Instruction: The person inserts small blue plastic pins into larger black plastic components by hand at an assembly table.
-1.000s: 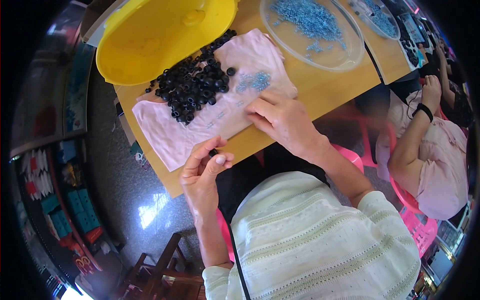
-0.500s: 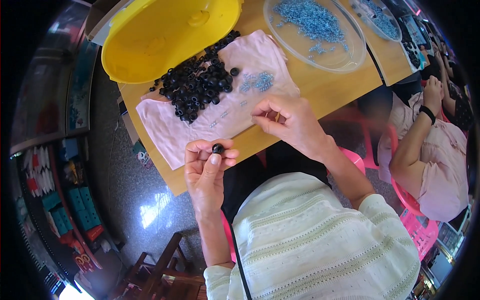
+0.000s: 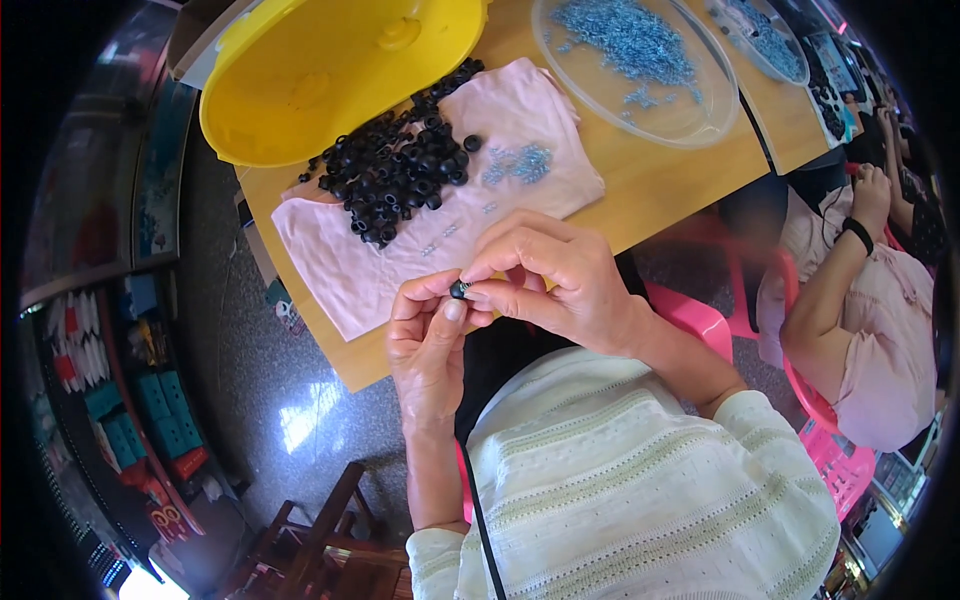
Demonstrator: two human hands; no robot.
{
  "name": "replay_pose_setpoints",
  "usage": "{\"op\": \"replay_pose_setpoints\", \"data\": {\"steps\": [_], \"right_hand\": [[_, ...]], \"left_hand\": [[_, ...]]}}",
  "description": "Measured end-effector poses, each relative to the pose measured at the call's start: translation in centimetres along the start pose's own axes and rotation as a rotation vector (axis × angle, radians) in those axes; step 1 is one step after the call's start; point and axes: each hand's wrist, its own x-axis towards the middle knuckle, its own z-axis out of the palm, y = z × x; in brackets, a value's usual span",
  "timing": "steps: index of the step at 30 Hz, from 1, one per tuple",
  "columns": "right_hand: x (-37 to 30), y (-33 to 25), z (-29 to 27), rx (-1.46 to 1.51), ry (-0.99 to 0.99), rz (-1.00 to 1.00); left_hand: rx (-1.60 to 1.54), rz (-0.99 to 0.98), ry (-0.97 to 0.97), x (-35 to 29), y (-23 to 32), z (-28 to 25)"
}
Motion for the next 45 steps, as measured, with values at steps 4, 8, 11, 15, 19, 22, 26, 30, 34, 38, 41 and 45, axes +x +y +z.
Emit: {"op": "replay_pose_setpoints", "data": {"steps": [4,8,11,15,19,22,26,30,34,38,41,45], "right_hand": [[-0.2,0.2,0.4,-0.035,0.025,-0.05],[-0.3,0.7,1.0,-0.079,0.06,-0.107],[0.0,1.1,1.3,-0.107,0.075,-0.158],[0.2,1.4,1.6,-0.222,0.035,-0.261],[-0.2,1.6,2.4,-0.106,0.075,-0.144],[0.3,1.3,2.5,-0.03,0.056,-0.068],[0.9,0.8,3.0,0.012,0.024,-0.015],[1.6,0.9,3.6,-0.022,-0.031,-0.048],[1.9,1.1,4.5,-0.238,-0.043,-0.314],[2.3,1.1,4.4,-0.16,-0.177,-0.249],[4.0,1.7,3.6,-0.245,-0.208,-0.202],[6.0,2.9,4.5,-0.544,-0.233,-0.217]], "left_hand": [[-0.004,-0.008,0.004,-0.1,0.0,-0.3],[-0.015,-0.018,0.009,0.1,0.1,-0.6],[0.023,-0.008,0.025,0.2,0.2,-0.8],[0.066,-0.013,0.051,0.2,0.3,-1.1],[0.083,-0.026,0.074,0.3,0.5,-0.8],[0.08,-0.023,0.091,0.3,0.8,-0.9],[0.112,0.041,0.105,0.1,1.4,-1.5],[0.115,0.07,0.134,0.0,2.0,-2.2],[0.029,0.102,0.129,-0.1,2.1,-3.4],[0.017,0.082,0.16,-0.8,2.2,-4.3],[0.012,0.04,0.19,-0.8,2.8,-4.1],[0.067,0.075,0.214,-0.2,2.7,-4.8]]}}
